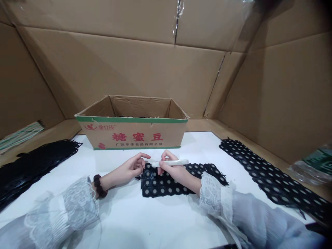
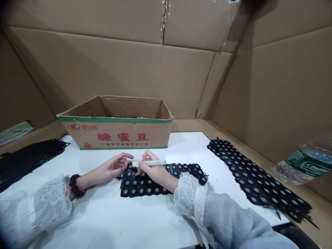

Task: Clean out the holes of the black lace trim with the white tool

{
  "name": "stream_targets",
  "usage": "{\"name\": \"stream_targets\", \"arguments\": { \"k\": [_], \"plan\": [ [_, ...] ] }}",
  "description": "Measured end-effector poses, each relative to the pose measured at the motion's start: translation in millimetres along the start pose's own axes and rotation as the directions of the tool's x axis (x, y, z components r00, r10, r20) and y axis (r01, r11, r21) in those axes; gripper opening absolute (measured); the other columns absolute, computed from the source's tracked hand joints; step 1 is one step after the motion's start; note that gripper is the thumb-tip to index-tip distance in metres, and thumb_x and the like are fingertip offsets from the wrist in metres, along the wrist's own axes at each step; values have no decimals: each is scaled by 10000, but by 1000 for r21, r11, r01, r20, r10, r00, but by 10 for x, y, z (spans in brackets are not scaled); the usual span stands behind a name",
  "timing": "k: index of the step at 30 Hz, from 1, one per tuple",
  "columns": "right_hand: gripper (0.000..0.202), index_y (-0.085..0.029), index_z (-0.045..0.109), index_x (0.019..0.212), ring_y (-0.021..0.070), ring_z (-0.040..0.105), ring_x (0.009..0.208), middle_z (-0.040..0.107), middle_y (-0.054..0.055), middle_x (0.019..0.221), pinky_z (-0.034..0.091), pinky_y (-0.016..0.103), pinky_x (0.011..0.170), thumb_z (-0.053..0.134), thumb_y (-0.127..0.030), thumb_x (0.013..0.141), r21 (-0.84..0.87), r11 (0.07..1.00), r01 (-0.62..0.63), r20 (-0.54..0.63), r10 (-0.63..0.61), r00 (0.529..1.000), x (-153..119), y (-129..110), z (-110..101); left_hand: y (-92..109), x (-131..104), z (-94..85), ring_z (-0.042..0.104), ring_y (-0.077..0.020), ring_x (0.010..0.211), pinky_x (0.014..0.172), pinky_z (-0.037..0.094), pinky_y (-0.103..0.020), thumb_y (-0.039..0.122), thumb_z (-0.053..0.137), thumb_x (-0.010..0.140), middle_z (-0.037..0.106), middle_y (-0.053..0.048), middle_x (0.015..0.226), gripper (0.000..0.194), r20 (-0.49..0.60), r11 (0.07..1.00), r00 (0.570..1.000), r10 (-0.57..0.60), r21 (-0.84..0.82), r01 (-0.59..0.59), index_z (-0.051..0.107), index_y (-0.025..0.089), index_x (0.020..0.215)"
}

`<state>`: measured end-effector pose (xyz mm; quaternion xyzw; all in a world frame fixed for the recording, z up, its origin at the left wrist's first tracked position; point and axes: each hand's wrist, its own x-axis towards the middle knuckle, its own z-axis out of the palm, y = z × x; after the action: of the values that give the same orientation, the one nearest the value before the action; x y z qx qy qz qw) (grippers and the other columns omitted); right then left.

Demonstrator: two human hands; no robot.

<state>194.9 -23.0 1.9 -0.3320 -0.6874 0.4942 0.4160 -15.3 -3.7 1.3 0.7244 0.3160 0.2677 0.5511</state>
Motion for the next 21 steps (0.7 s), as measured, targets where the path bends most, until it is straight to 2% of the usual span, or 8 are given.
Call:
{"name": "stream_targets", "arguments": {
  "k": [2,6,9,11,15,17,19,21],
  "plan": [
    [183,-213,335,745,113,558,598,565,-44,607,416,234,602,472,-293,835,8,1000,-25,12,24,1000,11,8,26,13,1,-1,410,-96,696,620,336,-218,234,456,844,437,15,790,341,5,1000,1000,-1,16,0,375,199,1174],
    [227,-179,424,640,106,542,610,534,-20,641,412,238,627,470,-299,827,-181,980,-78,22,84,996,41,42,74,39,-24,-7,424,-104,672,610,349,-225,288,434,859,452,16,767,356,19,995,1000,2,103,-4,346,201,1193],
    [303,-160,455,550,101,541,698,530,9,777,418,252,741,468,-288,824,-303,952,-48,-28,41,999,53,39,88,41,-91,14,461,-123,684,644,377,-251,272,453,835,484,12,777,405,-36,949,999,13,316,-1,331,215,1217],
    [334,-156,463,518,103,544,733,517,17,817,411,261,796,469,-294,821,-350,935,-66,-66,46,997,70,19,100,28,-150,52,487,-142,753,723,392,-277,240,476,810,494,1,819,445,-75,900,996,39,437,-2,328,220,1229],
    [293,-162,475,564,85,514,582,515,16,806,445,270,678,462,-316,814,-345,918,-195,-112,165,980,150,-17,170,-37,-237,149,482,-159,878,858,370,-312,183,468,793,502,-16,900,512,-123,889,990,68,458,-4,263,223,1260],
    [260,-168,460,555,110,526,646,520,16,774,439,279,703,485,-274,792,-396,904,-161,-128,119,985,188,-14,218,-75,-253,182,474,-175,894,861,365,-330,201,470,795,504,-23,905,463,-229,877,971,69,478,50,291,214,1222],
    [246,-173,454,537,132,530,730,517,14,726,424,286,754,494,-219,775,-452,888,-80,-130,24,991,196,6,255,-95,-260,198,459,-204,924,846,362,-351,243,492,790,501,-40,926,331,-316,831,945,82,545,110,393,205,1103],
    [256,-174,471,532,138,528,763,524,21,732,420,290,772,480,-208,786,-485,874,-1,-103,-56,993,170,33,273,-90,-265,202,440,-226,940,828,355,-363,275,505,786,502,-49,943,189,-322,772,942,95,621,134,462,200,954]
  ]
}}
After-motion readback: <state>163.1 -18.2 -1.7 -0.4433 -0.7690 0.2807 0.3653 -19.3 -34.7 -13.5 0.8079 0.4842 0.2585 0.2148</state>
